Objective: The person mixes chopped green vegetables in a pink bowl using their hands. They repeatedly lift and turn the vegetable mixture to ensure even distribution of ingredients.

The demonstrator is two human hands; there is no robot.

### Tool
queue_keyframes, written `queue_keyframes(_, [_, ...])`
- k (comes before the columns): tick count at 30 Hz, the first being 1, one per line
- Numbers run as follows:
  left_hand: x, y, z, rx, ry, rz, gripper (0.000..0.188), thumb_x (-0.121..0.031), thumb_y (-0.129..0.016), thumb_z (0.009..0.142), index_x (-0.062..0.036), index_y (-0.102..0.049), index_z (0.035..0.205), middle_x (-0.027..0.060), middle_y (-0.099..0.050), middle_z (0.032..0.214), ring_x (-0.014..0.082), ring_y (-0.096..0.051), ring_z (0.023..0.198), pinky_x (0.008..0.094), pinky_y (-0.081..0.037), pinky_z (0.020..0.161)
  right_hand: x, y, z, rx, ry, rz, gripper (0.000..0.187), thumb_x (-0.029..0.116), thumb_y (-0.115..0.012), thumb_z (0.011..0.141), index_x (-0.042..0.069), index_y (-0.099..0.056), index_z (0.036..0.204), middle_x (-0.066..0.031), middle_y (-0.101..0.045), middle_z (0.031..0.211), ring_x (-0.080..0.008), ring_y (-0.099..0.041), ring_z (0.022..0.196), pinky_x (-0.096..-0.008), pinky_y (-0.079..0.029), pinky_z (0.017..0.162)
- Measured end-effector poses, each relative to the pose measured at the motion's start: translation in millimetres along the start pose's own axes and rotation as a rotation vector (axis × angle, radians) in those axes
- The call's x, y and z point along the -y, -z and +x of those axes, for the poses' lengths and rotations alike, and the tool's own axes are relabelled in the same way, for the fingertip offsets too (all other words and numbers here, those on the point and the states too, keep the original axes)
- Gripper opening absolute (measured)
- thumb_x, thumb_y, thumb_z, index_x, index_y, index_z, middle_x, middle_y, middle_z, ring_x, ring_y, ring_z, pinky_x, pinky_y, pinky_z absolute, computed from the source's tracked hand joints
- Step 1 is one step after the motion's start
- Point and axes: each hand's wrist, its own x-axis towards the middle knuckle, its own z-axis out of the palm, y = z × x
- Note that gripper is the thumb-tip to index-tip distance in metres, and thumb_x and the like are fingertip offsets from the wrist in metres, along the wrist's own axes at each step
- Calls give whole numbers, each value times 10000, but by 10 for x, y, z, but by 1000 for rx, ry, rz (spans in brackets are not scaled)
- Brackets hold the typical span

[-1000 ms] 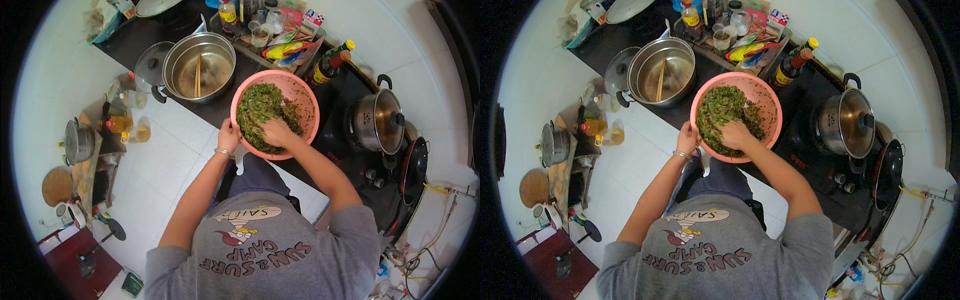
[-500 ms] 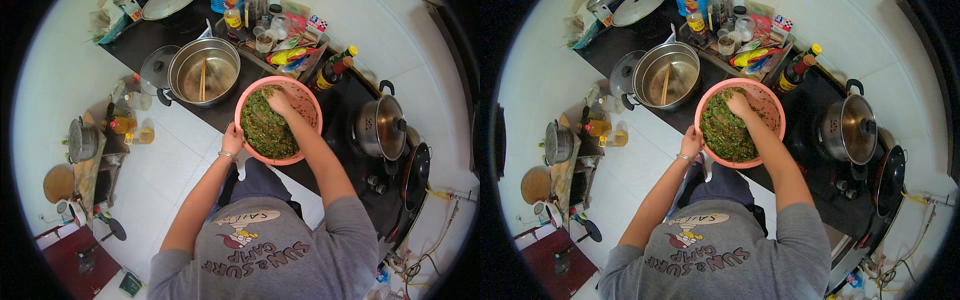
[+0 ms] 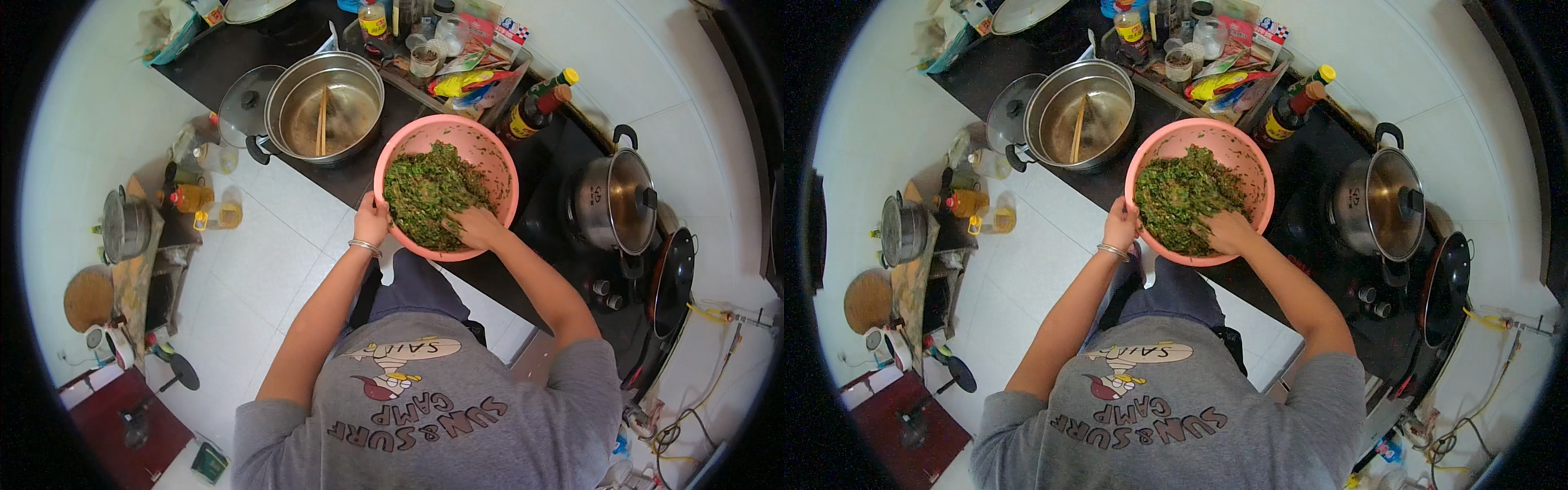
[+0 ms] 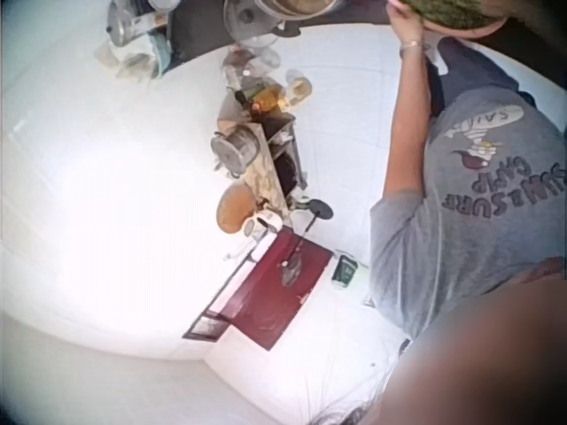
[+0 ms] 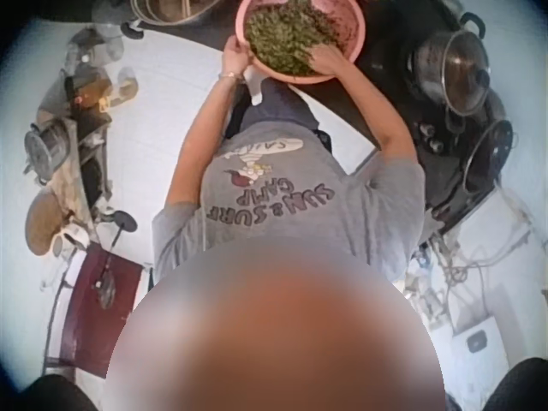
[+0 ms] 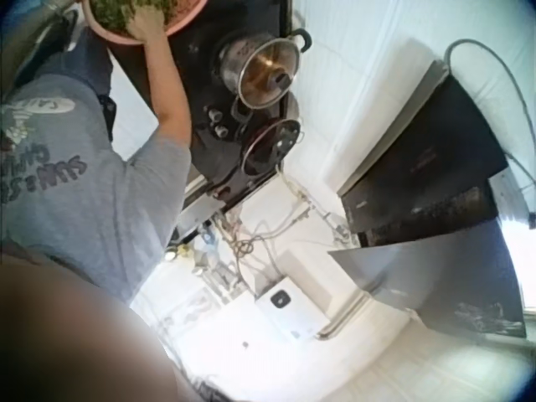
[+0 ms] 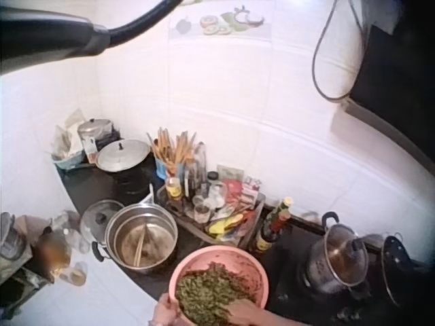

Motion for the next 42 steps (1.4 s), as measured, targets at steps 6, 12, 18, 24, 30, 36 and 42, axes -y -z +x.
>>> queue_keyframes(6, [80, 20, 61, 1, -51, 107, 162, -108, -472, 877, -45, -473, 1026, 3, -490, 569, 86, -435, 420, 233, -353, 361, 75, 488, -100, 125, -134, 184, 523, 480, -354, 881, 36, -573, 1051, -227, -586, 846, -377, -557, 799, -449, -432, 734])
queue_keyframes(12, [85, 22, 86, 37, -31, 21, 140, -105, -464, 882, -46, -477, 1009, 1, -478, 564, 86, -435, 420, 231, -354, 361, -38, 648, 889, -344, -45, 513, 506, 461, -380, 885, -6, -559, 965, -227, -589, 865, -397, -546, 810, -440, -427, 740])
queue_keyframes(18, [105, 33, 76, 12, -51, 87, 120, -96, -465, 875, -48, -475, 984, 4, -476, 558, 87, -434, 410, 233, -355, 361, 330, 325, 1288, -185, -19, 424, 500, 485, -468, 836, 43, -578, 1042, -213, -577, 1002, -342, -555, 898, -417, -422, 807])
queue_keyframes(24, [4, 21, 10, -14, -27, 71, 176, -92, -473, 865, -40, -481, 1033, 16, -500, 562, 91, -441, 404, 239, -355, 358, 200, 173, 494, -215, 215, 214, 322, 329, -454, 853, 81, -580, 1015, -187, -605, 877, -368, -556, 852, -449, -430, 783])
queue_keyframes(30, [184, 52, 163, -2, -116, 194, 175, -104, -475, 872, -33, -486, 1031, 17, -497, 534, 95, -444, 393, 231, -361, 358, 68, 426, -56, 138, -28, -8, 286, 240, -472, 822, 111, -573, 1056, -174, -595, 955, -347, -546, 904, -446, -427, 815])
queue_keyframes(36, [-28, 157, 81, 168, -11, 86, 188, -133, -427, 890, -24, -507, 1021, 30, -534, 597, 114, -496, 441, 245, -409, 397, 438, 502, 165, -374, 259, 93, 460, 155, -515, 743, 159, -490, 1201, -170, -597, 926, -346, -548, 899, -447, -448, 779])
queue_keyframes(42, [-22, 199, 99, 219, 40, -37, 193, -94, -404, 879, -9, -518, 1010, 39, -558, 642, 115, -518, 463, 242, -427, 410, 722, 82, 510, -268, 237, 74, 404, 132, -524, 712, 87, -509, 1114, -178, -597, 831, -351, -558, 860, -435, -463, 739])
